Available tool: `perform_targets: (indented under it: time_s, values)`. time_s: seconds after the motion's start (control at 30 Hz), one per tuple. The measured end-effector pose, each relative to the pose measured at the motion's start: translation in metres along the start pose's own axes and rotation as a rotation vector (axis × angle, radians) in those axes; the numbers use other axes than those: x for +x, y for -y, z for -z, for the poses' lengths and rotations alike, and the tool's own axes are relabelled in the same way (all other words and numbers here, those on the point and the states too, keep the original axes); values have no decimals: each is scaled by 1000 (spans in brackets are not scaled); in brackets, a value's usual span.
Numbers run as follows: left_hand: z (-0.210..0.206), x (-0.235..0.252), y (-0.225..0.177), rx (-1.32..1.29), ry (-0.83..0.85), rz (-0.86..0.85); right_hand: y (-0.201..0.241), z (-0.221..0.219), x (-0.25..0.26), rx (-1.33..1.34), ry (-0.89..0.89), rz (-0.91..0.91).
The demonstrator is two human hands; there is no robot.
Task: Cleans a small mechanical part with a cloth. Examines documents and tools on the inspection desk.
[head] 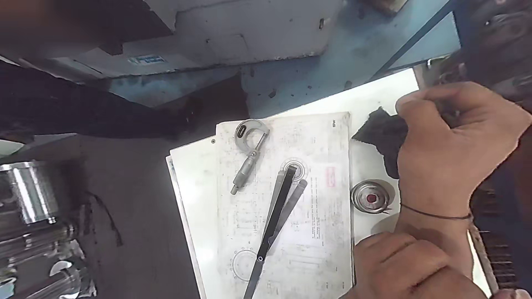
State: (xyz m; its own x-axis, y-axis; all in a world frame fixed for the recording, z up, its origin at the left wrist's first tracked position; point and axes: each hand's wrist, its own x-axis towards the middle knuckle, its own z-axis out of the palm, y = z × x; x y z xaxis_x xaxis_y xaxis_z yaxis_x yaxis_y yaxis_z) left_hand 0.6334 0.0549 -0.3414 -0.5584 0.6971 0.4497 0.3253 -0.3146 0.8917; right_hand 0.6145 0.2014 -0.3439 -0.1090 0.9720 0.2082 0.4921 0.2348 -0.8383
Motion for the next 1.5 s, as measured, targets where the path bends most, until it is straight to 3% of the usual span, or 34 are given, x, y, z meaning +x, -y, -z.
perform_targets:
  time_s: [1.5]
  values:
    - [-2,4,0,-19,-5,77,0,-1,-1,-44,-6,19]
